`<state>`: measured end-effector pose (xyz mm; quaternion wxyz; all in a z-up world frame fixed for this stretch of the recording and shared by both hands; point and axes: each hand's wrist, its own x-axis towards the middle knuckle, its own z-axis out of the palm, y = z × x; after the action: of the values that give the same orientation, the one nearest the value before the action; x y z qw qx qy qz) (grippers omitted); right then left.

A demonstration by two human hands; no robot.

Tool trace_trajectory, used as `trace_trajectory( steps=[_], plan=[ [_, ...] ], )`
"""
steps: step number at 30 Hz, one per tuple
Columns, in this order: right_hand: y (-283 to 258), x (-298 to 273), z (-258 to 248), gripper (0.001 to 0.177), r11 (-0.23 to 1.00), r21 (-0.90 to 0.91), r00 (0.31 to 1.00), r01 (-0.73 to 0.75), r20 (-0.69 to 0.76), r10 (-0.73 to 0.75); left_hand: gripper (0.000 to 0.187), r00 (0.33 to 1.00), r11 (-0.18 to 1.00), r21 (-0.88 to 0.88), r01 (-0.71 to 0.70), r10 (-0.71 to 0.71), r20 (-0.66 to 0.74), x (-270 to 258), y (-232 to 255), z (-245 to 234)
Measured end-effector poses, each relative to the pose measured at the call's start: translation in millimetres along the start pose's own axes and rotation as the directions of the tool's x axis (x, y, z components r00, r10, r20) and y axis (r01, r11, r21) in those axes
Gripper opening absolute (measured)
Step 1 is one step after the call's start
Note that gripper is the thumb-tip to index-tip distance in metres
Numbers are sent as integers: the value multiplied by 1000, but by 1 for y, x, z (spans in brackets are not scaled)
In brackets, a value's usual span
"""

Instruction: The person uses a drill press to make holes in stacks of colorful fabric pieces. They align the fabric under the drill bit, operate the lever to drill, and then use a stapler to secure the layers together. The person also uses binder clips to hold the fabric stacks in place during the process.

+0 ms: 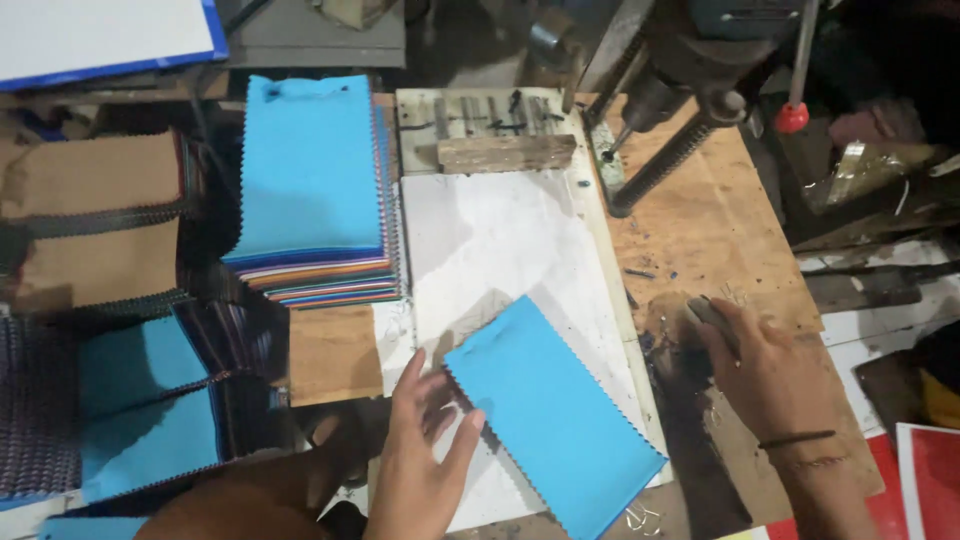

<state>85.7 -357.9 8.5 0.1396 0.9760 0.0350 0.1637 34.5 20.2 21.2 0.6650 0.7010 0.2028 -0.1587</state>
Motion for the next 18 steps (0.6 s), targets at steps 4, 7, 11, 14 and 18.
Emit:
trace_trajectory(
  steps=[4, 7, 11, 14, 18],
  plan=[
    [-17, -2, -14, 26, 958, -288, 976, 4, -208, -67, 97, 993, 903, -416, -111, 80, -92, -28, -48, 38],
    [-53, 3, -46, 40, 851, 476, 969, 224, -205, -140, 104, 998, 931, -364, 25, -42, -40, -54, -48, 63],
    [-84, -12, -57, 48, 503, 858, 938, -108, 256, -235, 107, 996, 900, -432, -59, 23, -87, -56, -42, 90],
    [-88, -24, -59, 56, 436, 863, 901, -255, 376, -217, 118, 990, 906, -421, -48, -13, -141, -57, -18, 98],
    [-87, -32, -52, 63, 438, 839, 875, -324, 442, -200, 115, 997, 971, -228, 68, -73, -14, -40, 10, 90]
  ],
)
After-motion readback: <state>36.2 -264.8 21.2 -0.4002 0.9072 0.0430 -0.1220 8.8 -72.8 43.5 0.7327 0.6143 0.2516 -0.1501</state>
